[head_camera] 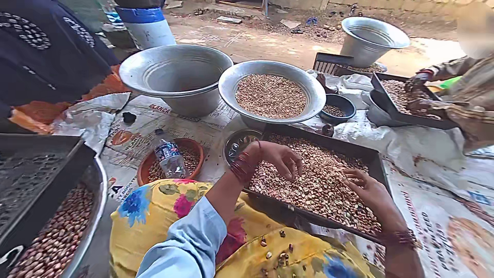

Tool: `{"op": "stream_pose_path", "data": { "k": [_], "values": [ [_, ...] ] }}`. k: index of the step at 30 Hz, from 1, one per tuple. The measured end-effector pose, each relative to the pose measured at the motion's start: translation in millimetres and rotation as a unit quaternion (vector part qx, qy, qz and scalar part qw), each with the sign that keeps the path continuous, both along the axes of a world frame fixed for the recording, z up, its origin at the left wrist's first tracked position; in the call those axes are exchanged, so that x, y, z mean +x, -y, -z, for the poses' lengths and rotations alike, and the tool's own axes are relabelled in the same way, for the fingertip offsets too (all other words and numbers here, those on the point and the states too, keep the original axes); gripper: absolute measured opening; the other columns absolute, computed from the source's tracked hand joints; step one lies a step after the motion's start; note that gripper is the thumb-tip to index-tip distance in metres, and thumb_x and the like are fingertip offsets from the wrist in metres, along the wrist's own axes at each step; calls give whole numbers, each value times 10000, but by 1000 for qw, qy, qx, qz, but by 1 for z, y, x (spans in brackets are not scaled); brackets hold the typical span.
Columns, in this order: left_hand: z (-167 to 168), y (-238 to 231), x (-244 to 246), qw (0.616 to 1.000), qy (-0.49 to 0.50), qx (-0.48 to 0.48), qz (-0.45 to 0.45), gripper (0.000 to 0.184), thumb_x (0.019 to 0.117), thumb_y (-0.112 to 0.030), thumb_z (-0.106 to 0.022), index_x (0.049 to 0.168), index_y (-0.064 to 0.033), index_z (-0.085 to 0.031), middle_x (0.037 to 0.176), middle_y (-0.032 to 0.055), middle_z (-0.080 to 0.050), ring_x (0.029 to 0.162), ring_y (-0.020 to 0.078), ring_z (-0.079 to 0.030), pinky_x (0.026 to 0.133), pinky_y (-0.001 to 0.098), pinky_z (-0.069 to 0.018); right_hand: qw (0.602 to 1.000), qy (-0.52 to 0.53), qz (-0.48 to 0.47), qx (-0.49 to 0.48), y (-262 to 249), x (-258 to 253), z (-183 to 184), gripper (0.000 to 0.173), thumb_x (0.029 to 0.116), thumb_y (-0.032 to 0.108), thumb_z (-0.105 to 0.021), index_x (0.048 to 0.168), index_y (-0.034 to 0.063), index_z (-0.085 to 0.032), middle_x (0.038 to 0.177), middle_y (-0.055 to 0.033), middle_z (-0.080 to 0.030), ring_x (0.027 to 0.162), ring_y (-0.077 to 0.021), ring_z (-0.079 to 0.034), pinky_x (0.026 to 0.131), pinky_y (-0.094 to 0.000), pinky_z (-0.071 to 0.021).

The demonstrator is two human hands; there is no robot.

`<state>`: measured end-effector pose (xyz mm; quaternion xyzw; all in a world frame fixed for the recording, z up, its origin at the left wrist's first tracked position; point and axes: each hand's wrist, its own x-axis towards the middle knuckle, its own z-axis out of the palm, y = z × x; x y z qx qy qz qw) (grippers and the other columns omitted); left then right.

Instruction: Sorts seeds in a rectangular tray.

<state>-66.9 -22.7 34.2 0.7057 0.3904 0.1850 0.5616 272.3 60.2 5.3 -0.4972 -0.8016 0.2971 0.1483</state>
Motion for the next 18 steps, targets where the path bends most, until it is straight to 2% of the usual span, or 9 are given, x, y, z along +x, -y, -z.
{"op": "stream_pose_path", "data": {
  "k": [2, 4, 6, 8, 10, 12, 15, 17, 18],
  "values": [
    [-2, -8, -1, 984, -126, 31, -123, 363, 941, -26, -682, 1297, 12, -617, 1109, 160, -695, 934, 204, -670, 842, 377, -554, 994, 91, 51, -24, -6, 8, 0, 402, 981, 177, -693, 1364, 79, -621, 1288, -196, -665, 1177, -381, -644, 993, -620, -478],
    [15, -26, 4, 904, -332, 48, -263, 424, 933, -133, -744, 1330, -29, -635, 1233, 233, -675, 1136, 384, -658, 987, 576, -500, 975, 198, 86, -59, -8, 10, -1, 454, 973, 245, -704, 1390, 95, -604, 1257, -203, -688, 1176, -403, -649, 985, -640, -469],
    [34, -35, 14, 837, -454, 30, -305, 490, 921, -148, -723, 1378, -25, -598, 1372, 253, -589, 1281, 438, -569, 1038, 630, -454, 953, 271, 86, -103, -8, 4, -2, 548, 935, 306, -750, 1422, 127, -576, 1229, -201, -691, 1148, -412, -651, 954, -638, -484],
    [42, -37, 30, 828, -482, 23, -286, 534, 936, -128, -697, 1433, -11, -539, 1437, 255, -540, 1314, 446, -541, 1047, 615, -452, 945, 297, 60, -123, 0, -12, -3, 700, 923, 326, -763, 1518, 123, -455, 1290, -243, -647, 1194, -440, -625, 980, -637, -477],
    [43, -36, 51, 845, -475, 30, -244, 579, 923, -58, -655, 1478, -8, -497, 1465, 251, -519, 1320, 445, -537, 1051, 614, -450, 950, 287, 21, -126, 10, -31, -1, 839, 930, 278, -738, 1608, 89, -281, 1327, -278, -614, 1225, -449, -608, 1005, -629, -468],
    [43, -34, 69, 873, -442, 26, -205, 603, 913, -54, -662, 1485, -5, -478, 1447, 255, -538, 1333, 444, -529, 1073, 627, -420, 966, 222, -2, -130, 21, -48, 1, 913, 918, 196, -726, 1632, 38, -180, 1397, -285, -566, 1290, -427, -572, 1062, -592, -445],
    [47, -32, 84, 929, -309, -11, -202, 622, 889, -39, -700, 1457, 48, -463, 1401, 297, -552, 1319, 437, -536, 1085, 621, -403, 990, 39, -23, -131, 31, -64, 12, 908, 891, 108, -712, 1626, 11, -188, 1486, -294, -488, 1370, -397, -508, 1121, -556, -411],
    [48, -22, 87, 953, -131, -66, -265, 608, 896, 45, -645, 1462, 74, -423, 1384, 268, -551, 1270, 325, -564, 1077, 497, -439, 988, -82, -46, -120, 38, -70, 11, 814, 899, 19, -643, 1608, -14, -245, 1536, -283, -445, 1413, -340, -474, 1158, -477, -385],
    [47, -16, 89, 945, -43, -104, -306, 598, 916, 55, -611, 1472, 49, -392, 1346, 215, -565, 1187, 237, -593, 1014, 414, -489, 983, -132, -60, -115, 40, -71, 9, 749, 915, -17, -600, 1594, -20, -284, 1560, -263, -425, 1430, -296, -458, 1176, -423, -372]
  ]
}}
